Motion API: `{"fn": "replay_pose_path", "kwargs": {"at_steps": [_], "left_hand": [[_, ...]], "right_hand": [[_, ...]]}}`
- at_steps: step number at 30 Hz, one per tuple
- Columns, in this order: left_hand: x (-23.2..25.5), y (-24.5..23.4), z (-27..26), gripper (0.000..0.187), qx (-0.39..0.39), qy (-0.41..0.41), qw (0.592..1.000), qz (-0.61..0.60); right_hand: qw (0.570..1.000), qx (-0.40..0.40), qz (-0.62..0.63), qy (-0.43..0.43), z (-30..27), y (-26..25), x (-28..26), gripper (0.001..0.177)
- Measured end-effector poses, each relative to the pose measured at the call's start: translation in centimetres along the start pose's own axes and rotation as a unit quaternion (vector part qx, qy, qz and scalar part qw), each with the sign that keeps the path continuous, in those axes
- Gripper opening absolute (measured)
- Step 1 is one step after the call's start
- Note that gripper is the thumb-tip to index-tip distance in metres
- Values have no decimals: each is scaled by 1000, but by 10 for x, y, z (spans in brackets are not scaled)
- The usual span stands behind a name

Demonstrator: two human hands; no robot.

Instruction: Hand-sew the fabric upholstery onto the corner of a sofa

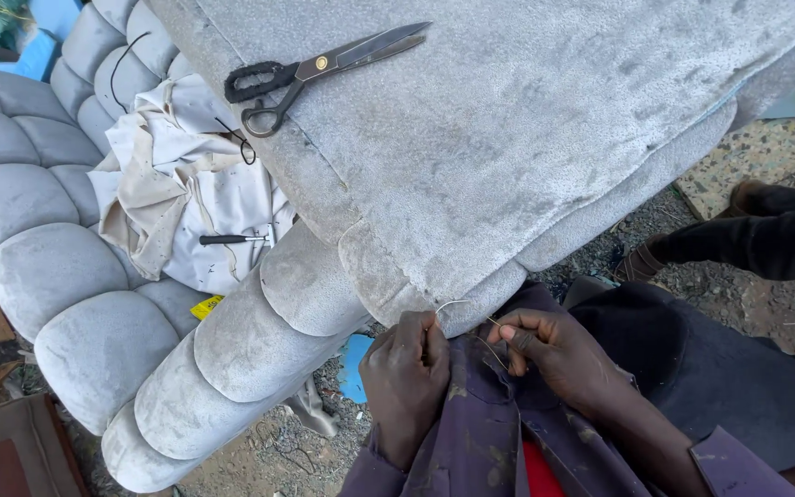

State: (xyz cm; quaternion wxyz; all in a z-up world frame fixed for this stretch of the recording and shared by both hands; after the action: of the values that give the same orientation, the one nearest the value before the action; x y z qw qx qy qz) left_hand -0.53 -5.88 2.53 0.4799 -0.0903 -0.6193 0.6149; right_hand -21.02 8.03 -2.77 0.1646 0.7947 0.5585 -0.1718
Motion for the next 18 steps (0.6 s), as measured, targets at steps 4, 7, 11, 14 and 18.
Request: {"fn": "replay_pose_path", "kwargs": {"at_steps": [4,7,11,14,18], "left_hand": [[1,-3,-2,10,5,22,1000,13],[-1,2,-5,10,-4,22,1000,5],[0,1,-4,13,3,41,999,12],[2,0,-4,11,10,44,999,0],[3,5,-7,16,-5,78,997,25]], "right_hand": [[1000,4,-23,10,4,1,3,39],[1000,1,-21,13,9,0,8,39],[1000,-11,1,-8,20,-3,15,40],[1000,-23,9,-13,18,-4,13,41],[996,-17,-82,5,10,-3,1,38]]}}
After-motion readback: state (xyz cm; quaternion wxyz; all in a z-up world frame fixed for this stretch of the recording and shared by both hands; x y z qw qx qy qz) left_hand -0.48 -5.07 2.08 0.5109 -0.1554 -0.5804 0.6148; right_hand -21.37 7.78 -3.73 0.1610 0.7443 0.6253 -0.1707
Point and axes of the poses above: each hand's wrist, its own z-axis towards the middle knuckle, its own y-axis out of the palm, x = y × z, the point moved 3 cm from there along z, towards the middle knuckle, and after that the axes turned 14 degrees about y, right-handed, at the moved point
